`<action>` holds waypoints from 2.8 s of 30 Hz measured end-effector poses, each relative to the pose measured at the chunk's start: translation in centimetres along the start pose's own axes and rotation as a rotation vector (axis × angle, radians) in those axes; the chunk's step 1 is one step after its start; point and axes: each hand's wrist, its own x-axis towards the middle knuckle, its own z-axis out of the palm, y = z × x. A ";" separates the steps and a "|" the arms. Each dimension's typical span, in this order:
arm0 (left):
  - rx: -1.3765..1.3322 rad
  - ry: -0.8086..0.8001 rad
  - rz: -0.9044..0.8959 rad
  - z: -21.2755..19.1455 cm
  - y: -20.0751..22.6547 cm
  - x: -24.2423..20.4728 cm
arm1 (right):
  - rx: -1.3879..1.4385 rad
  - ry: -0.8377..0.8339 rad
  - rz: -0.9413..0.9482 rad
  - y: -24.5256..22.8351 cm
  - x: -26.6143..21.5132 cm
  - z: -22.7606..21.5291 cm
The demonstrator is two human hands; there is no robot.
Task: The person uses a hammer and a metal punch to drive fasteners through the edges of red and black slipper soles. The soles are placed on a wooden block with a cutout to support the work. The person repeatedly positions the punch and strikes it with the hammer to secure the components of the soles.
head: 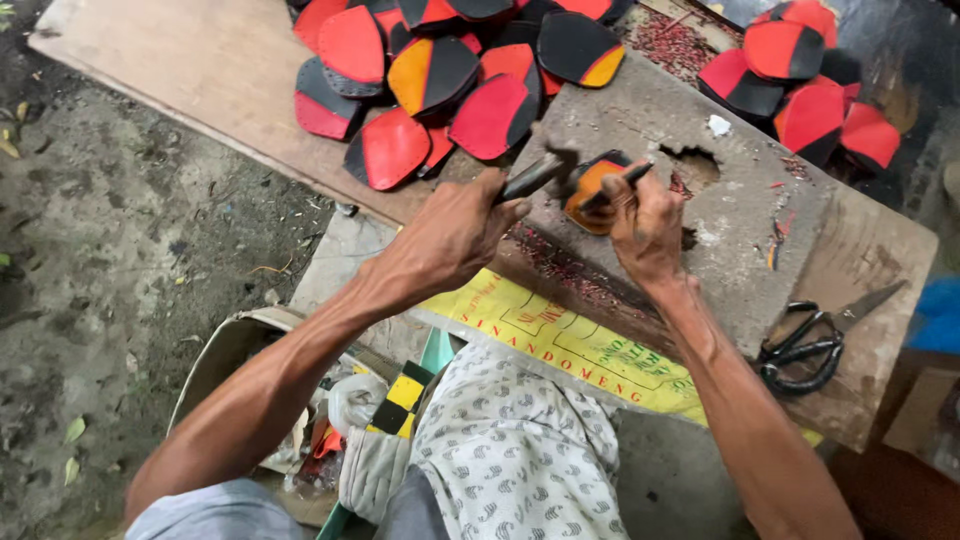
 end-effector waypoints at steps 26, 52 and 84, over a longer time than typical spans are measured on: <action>-0.053 -0.015 -0.257 1.8 -3.2 1.9 | 0.708 0.385 0.448 6.0 0.0 -9.9; 0.100 0.164 -0.161 5.1 -5.0 9.5 | 0.665 0.113 0.337 -1.3 -1.1 -0.5; 0.104 0.209 -0.184 -6.6 -3.7 -3.0 | -0.054 -0.133 -0.189 -5.3 1.8 3.0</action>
